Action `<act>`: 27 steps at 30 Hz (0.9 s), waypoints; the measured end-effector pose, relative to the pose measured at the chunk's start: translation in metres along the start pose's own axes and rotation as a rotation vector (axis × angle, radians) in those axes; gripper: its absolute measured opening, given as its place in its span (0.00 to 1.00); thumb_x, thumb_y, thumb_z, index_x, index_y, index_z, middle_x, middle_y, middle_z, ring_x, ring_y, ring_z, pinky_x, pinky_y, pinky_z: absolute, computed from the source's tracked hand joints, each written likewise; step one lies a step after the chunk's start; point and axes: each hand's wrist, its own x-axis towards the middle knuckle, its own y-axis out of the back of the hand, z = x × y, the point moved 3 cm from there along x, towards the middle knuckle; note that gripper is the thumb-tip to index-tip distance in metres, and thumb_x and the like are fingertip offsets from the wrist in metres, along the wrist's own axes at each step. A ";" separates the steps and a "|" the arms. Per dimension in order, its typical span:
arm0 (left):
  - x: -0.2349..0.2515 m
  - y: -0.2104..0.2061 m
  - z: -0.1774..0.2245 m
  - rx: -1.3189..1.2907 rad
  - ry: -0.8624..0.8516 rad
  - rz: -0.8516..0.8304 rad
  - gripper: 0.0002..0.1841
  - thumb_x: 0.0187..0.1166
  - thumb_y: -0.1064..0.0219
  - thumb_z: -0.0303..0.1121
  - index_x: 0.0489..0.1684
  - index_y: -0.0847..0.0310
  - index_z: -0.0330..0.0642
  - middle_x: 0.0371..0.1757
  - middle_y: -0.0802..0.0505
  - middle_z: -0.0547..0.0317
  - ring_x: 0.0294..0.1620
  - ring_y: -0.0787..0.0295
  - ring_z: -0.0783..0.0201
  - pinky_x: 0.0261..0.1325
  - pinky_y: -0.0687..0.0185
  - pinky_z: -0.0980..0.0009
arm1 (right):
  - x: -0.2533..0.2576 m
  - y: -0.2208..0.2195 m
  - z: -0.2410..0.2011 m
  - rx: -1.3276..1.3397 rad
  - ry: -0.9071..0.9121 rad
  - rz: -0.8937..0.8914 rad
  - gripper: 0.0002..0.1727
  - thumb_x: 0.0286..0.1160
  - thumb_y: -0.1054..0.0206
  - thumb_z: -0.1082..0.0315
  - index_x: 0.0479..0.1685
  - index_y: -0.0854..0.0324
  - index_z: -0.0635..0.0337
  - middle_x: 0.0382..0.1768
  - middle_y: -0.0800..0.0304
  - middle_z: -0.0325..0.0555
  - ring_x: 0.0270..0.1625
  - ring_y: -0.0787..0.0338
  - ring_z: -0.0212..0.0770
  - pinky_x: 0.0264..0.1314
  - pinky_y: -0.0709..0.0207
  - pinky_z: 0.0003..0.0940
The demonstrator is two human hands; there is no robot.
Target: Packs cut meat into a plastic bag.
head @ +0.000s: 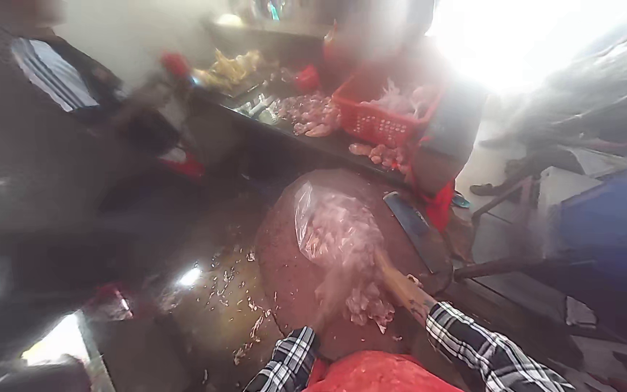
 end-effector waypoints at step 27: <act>0.006 0.211 0.165 -0.889 -0.324 0.278 0.15 0.91 0.45 0.45 0.61 0.17 0.50 0.34 0.12 0.61 0.26 0.18 0.68 0.29 0.17 0.71 | -0.060 -0.095 -0.258 -0.530 0.927 -0.275 0.25 0.94 0.52 0.53 0.41 0.18 0.63 0.25 0.17 0.44 0.27 0.15 0.38 0.35 0.15 0.40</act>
